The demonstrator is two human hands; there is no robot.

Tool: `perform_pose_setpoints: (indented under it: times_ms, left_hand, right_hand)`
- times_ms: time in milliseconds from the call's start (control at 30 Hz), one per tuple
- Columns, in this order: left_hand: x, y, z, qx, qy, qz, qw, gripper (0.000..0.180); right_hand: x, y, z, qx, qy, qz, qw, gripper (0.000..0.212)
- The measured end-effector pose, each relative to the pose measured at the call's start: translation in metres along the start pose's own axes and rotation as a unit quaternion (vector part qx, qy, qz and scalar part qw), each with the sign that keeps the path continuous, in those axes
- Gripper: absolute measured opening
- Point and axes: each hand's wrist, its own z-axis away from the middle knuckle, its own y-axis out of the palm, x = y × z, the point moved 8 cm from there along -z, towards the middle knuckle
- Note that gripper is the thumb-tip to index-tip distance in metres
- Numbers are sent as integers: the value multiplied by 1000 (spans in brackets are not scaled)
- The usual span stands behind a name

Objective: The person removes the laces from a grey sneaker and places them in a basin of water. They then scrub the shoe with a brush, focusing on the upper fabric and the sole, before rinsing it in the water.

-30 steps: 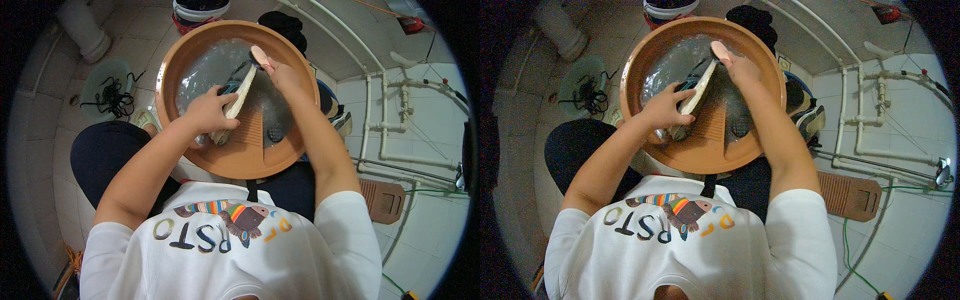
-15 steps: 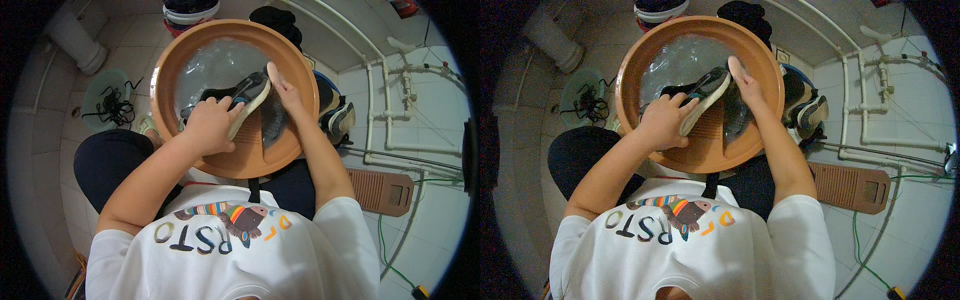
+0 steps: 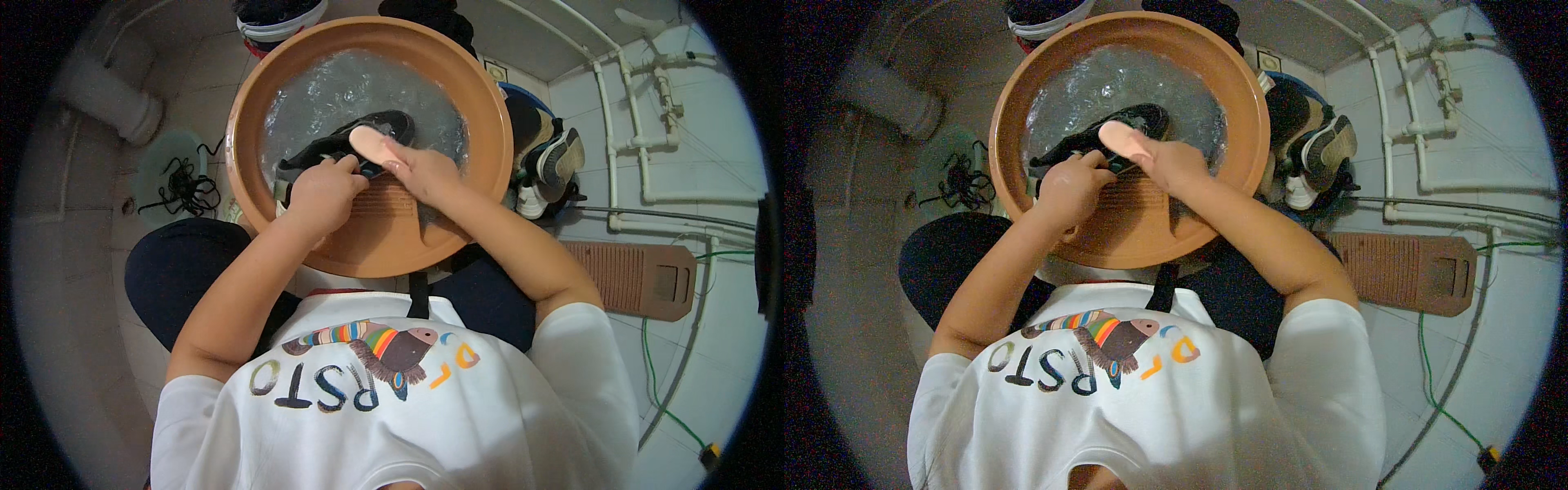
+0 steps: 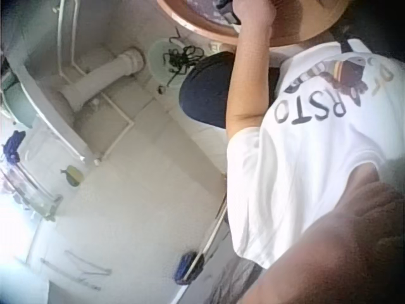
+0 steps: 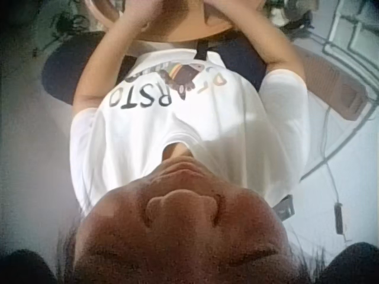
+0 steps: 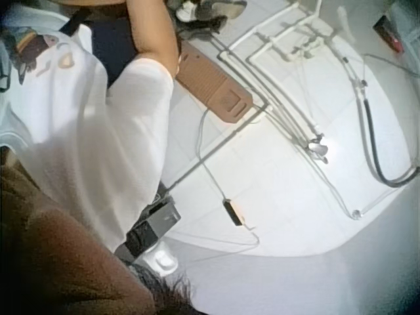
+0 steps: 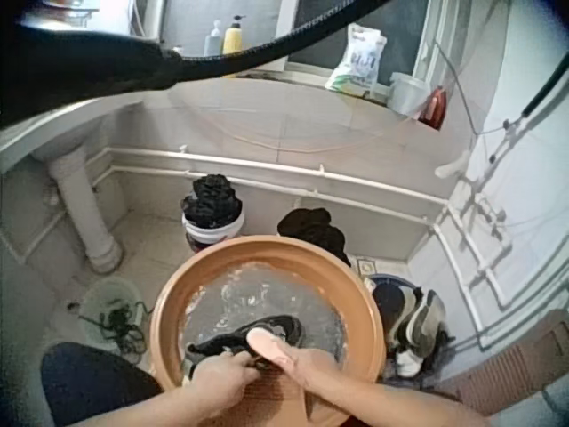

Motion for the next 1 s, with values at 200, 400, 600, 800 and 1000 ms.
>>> perform_pose_setpoints:
  times_ms: [200, 400, 600, 800, 1000]
  left_hand:
    - [-2, -5, -4, -19, 16, 41, 999, 26]
    - [4, -2, -4, -26, -2, 63, 998, 26]
    - [4, -7, -1, -38, 2, 65, 997, 23]
    - [12, -5, -3, -54, -1, 104, 993, 19]
    - [14, -2, -2, -36, -14, 103, 994, 21]
  right_hand:
    - [-62, -28, -29, -84, 87, -7, 993, 49]
    - [9, 3, 4, -36, -36, -32, 998, 41]
    - [-121, -14, -63, -134, 229, -83, 961, 44]
    - [-155, 33, -75, -118, 186, -44, 974, 42]
    - [-66, -14, -45, -162, 83, -200, 963, 42]
